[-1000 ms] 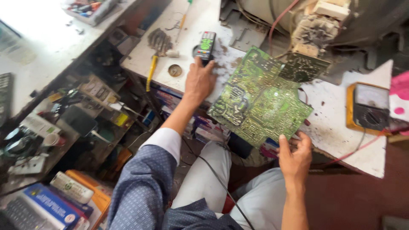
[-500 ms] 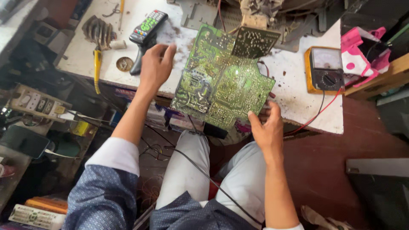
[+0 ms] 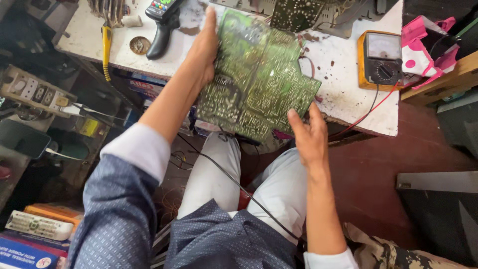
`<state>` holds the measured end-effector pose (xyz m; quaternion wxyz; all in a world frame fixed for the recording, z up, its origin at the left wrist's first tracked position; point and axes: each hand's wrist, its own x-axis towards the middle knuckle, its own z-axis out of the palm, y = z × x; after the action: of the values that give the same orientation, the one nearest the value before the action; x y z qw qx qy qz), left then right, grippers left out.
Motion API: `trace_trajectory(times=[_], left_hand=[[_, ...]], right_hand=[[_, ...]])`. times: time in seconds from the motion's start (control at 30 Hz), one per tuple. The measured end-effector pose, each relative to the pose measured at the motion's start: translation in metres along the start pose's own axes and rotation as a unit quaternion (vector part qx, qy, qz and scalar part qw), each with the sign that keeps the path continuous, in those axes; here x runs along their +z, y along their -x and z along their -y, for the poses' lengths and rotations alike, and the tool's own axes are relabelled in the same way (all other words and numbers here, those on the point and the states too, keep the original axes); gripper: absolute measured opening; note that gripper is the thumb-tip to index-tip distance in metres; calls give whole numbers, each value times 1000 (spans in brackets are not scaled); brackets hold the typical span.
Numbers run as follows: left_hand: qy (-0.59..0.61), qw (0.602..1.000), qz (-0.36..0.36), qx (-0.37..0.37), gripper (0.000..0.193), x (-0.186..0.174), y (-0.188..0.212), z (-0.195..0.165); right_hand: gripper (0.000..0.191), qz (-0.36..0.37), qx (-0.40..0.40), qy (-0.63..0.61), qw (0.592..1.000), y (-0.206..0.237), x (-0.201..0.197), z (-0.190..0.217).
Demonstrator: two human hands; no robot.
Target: The person is repairing a circuit board. They use a soldering iron to work on the board's components and a multimeter to test electrical connections. The person repeatedly flips the board over to access different sides.
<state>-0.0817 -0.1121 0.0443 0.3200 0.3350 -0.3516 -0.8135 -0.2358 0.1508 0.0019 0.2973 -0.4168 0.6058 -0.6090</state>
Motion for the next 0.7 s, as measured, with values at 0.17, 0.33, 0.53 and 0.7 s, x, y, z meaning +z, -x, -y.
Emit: trace_trajectory(times=[0.17,0.33,0.53,0.7], left_hand=[[65,996,4,55,93,-24,84,29],[94,981,-1,168,93,-29,146,47],[177,945,85,261,73,-22,147,51],[86,930,109,340,50,-23,119,77]], right_hand=[[42,-36,-37,-62,997,50,4,-26],[63,-105,-89,-90,986,70,5,-22],[91,-48,-208,-252,944,49,5,25],[96,-23,-199,-300,933,20,-14,32]])
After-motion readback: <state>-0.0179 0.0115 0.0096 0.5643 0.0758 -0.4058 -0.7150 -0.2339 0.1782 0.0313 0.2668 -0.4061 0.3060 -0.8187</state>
